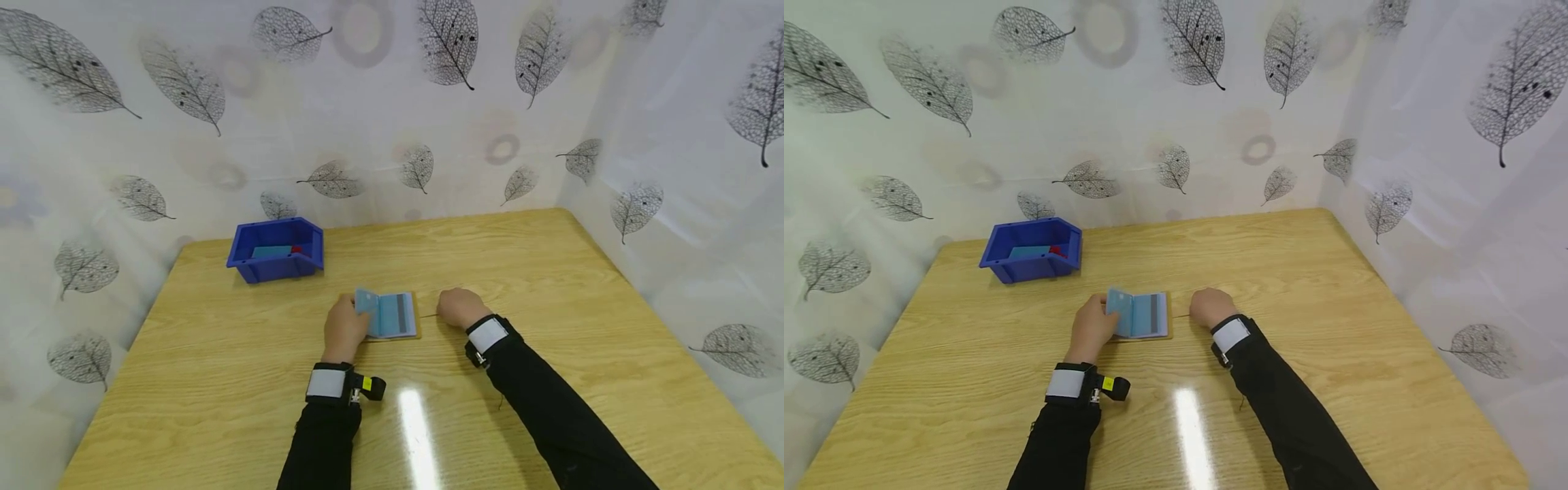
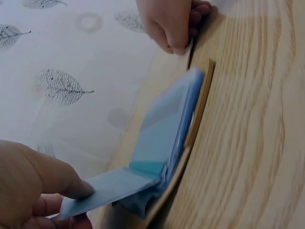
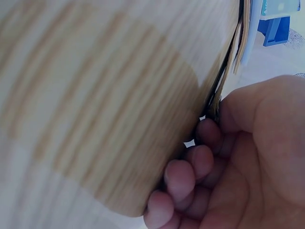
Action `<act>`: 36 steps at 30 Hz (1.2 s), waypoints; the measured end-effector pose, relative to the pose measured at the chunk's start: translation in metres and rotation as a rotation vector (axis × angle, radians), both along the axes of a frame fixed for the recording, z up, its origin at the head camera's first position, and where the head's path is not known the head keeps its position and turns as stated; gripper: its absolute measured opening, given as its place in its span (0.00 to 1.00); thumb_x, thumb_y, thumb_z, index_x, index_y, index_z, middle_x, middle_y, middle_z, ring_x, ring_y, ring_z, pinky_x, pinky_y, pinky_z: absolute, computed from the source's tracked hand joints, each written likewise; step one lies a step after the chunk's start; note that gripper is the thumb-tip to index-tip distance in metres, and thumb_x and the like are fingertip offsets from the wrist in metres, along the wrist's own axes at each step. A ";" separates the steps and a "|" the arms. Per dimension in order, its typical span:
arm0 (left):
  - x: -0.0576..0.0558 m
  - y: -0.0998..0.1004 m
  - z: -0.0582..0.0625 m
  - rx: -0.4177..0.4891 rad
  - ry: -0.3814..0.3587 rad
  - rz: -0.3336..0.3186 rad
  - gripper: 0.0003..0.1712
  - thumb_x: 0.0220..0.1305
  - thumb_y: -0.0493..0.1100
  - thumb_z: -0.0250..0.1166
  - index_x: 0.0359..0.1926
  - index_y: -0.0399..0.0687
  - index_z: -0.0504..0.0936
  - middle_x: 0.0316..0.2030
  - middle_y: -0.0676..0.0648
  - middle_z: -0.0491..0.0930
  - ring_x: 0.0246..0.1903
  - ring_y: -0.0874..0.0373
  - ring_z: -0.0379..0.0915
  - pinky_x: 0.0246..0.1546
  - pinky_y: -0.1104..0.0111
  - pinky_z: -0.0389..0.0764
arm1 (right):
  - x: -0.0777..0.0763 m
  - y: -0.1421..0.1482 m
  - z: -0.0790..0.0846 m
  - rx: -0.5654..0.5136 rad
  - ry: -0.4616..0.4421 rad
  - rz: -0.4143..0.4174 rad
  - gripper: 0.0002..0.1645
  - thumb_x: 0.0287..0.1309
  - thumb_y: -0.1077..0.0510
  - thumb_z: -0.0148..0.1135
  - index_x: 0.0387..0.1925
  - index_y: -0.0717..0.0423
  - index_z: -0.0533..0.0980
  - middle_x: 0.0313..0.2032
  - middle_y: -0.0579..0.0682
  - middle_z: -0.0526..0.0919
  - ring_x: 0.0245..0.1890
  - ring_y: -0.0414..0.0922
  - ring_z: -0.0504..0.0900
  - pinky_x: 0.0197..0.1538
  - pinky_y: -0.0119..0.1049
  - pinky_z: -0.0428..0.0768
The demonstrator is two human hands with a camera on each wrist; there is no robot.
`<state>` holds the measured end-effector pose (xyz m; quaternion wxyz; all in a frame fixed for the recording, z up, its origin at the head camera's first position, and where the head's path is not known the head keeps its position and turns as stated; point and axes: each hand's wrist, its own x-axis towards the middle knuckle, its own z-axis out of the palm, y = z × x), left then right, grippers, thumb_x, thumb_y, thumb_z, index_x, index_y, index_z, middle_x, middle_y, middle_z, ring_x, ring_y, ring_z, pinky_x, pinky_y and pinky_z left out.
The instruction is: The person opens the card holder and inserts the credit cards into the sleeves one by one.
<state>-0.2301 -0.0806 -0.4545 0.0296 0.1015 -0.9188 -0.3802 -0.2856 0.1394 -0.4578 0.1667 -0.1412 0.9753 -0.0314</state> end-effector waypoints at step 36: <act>0.012 -0.023 -0.009 -0.138 -0.020 -0.007 0.30 0.59 0.38 0.70 0.61 0.33 0.72 0.43 0.35 0.78 0.42 0.43 0.77 0.42 0.54 0.78 | -0.002 0.001 -0.002 -0.006 -0.006 0.025 0.17 0.65 0.62 0.50 0.19 0.57 0.73 0.23 0.53 0.74 0.22 0.47 0.70 0.25 0.36 0.66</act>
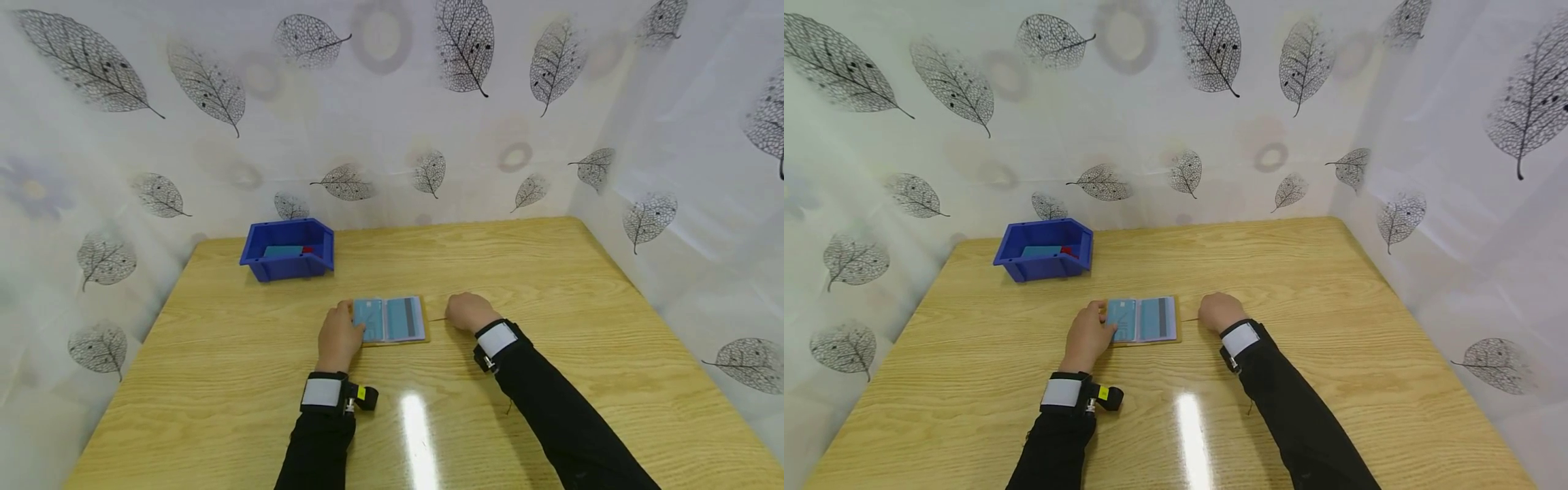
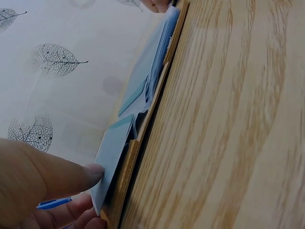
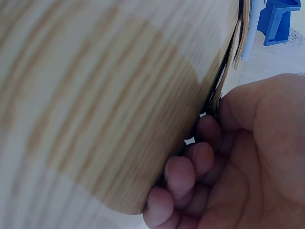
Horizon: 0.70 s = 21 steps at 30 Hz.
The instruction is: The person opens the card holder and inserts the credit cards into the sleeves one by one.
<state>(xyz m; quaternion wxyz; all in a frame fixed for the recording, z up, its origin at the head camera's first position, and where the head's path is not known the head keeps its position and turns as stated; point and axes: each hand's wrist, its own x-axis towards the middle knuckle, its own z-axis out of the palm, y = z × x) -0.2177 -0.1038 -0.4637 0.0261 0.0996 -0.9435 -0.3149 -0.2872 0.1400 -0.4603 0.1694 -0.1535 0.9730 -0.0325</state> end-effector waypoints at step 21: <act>-0.020 0.073 0.024 -0.123 0.039 -0.162 0.22 0.58 0.33 0.62 0.55 0.42 0.79 0.51 0.36 0.76 0.50 0.40 0.72 0.46 0.51 0.77 | 0.002 0.000 -0.001 -0.003 0.000 -0.015 0.18 0.65 0.62 0.51 0.18 0.56 0.73 0.23 0.53 0.75 0.22 0.47 0.69 0.25 0.36 0.66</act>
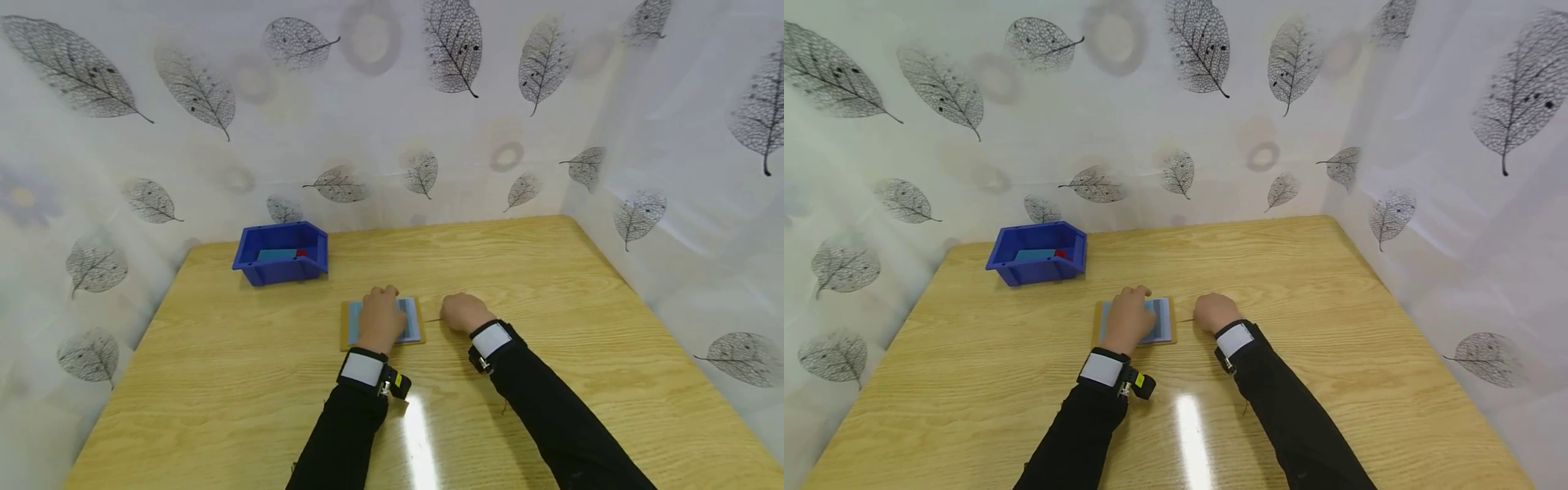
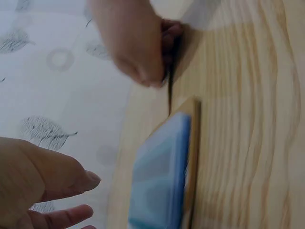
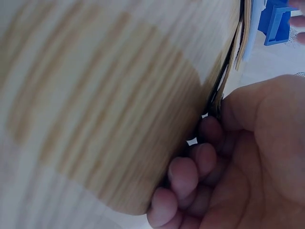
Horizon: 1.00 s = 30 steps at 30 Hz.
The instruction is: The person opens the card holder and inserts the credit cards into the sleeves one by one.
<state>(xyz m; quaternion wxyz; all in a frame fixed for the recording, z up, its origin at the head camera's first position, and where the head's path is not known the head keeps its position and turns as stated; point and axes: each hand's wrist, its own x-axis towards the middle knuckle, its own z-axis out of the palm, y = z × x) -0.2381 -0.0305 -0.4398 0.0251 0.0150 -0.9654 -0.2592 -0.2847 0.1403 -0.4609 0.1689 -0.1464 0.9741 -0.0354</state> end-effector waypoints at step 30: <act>-0.005 0.027 -0.018 -0.071 -0.107 0.049 0.25 0.56 0.43 0.70 0.54 0.39 0.77 0.49 0.36 0.74 0.51 0.39 0.69 0.42 0.43 0.75 | 0.003 0.000 0.002 0.024 0.033 -0.002 0.15 0.66 0.59 0.54 0.23 0.58 0.76 0.25 0.53 0.77 0.23 0.47 0.70 0.26 0.38 0.71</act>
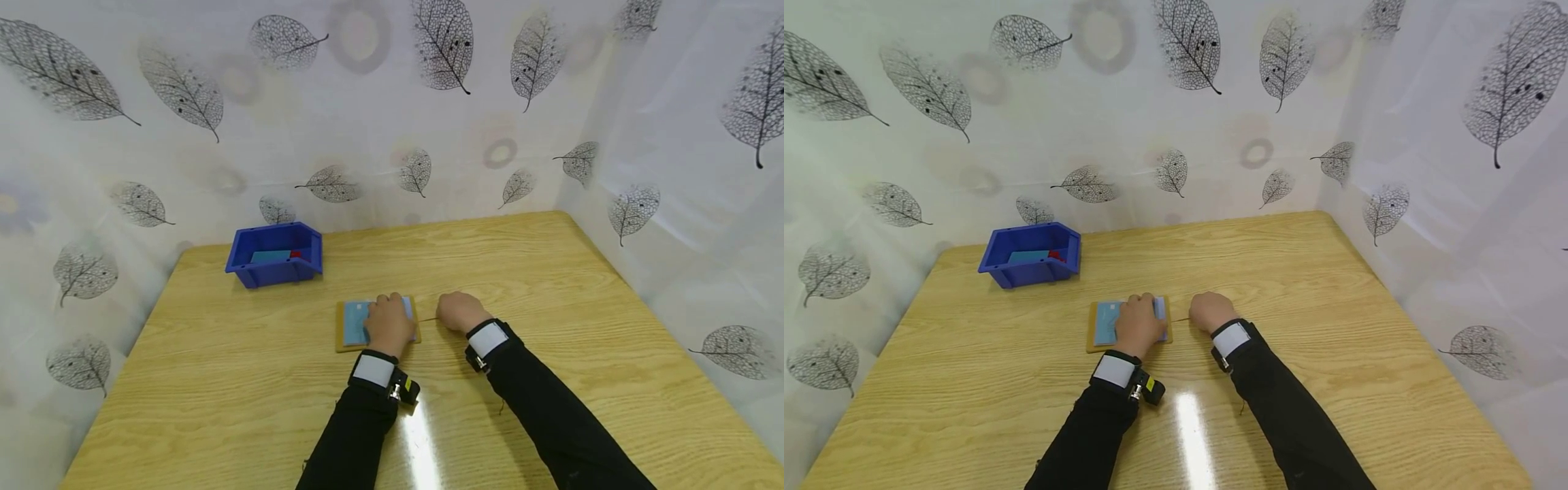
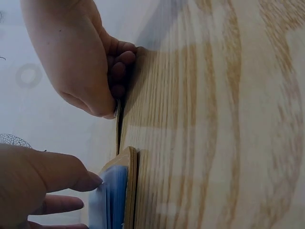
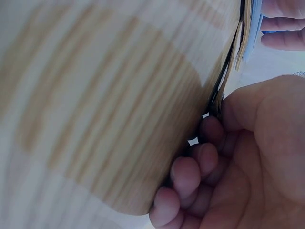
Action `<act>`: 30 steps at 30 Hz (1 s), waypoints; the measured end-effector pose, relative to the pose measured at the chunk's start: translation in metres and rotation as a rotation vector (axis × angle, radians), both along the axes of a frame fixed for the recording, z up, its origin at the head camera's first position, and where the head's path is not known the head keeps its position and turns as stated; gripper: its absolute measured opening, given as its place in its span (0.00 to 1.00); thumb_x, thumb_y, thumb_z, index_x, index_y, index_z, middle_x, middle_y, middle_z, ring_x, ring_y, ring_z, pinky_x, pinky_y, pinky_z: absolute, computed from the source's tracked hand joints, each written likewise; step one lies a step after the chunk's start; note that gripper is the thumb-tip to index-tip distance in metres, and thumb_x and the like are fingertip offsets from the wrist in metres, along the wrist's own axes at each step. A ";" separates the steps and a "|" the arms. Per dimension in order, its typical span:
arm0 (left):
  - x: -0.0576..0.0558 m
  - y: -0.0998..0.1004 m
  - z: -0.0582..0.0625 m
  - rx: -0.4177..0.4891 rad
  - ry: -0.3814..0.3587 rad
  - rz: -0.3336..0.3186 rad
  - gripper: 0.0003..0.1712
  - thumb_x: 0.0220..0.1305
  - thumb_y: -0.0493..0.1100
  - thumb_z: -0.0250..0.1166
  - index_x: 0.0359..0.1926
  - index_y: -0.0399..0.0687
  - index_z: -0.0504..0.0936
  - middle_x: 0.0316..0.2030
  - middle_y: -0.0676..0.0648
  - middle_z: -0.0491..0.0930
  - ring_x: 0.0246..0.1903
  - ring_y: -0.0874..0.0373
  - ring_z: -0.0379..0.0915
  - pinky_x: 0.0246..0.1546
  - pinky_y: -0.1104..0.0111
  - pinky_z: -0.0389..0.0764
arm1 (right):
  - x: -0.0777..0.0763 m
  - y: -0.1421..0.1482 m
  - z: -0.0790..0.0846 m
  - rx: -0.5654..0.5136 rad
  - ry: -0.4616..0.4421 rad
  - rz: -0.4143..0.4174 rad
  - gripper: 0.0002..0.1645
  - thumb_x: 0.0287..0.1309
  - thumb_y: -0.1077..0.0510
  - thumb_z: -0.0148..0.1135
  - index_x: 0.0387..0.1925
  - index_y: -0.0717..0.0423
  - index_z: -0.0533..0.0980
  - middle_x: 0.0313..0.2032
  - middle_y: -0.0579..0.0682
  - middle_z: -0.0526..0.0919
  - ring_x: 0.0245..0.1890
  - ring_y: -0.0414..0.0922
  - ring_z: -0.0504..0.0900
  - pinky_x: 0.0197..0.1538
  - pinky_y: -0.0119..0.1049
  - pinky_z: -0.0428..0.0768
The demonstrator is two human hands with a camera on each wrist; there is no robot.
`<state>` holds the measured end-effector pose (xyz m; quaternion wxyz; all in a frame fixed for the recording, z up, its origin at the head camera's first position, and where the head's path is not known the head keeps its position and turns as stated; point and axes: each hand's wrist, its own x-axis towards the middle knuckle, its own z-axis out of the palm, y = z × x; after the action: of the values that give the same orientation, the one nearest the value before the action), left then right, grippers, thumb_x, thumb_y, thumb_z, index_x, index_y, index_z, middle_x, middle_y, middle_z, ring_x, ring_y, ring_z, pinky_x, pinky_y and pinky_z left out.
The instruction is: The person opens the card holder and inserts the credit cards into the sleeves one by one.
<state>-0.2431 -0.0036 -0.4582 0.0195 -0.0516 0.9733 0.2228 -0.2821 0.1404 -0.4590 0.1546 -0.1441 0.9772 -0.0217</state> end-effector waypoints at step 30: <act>0.008 -0.073 0.011 0.470 0.052 0.053 0.17 0.57 0.38 0.63 0.48 0.35 0.79 0.40 0.41 0.80 0.39 0.49 0.76 0.39 0.59 0.78 | 0.000 0.001 0.001 -0.015 -0.012 0.012 0.13 0.66 0.62 0.52 0.26 0.59 0.77 0.26 0.54 0.78 0.23 0.47 0.70 0.27 0.38 0.70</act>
<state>-0.2354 -0.0767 -0.4475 0.0000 -0.0655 0.8930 0.4452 -0.2817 0.1410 -0.4577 0.1595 -0.1511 0.9751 -0.0289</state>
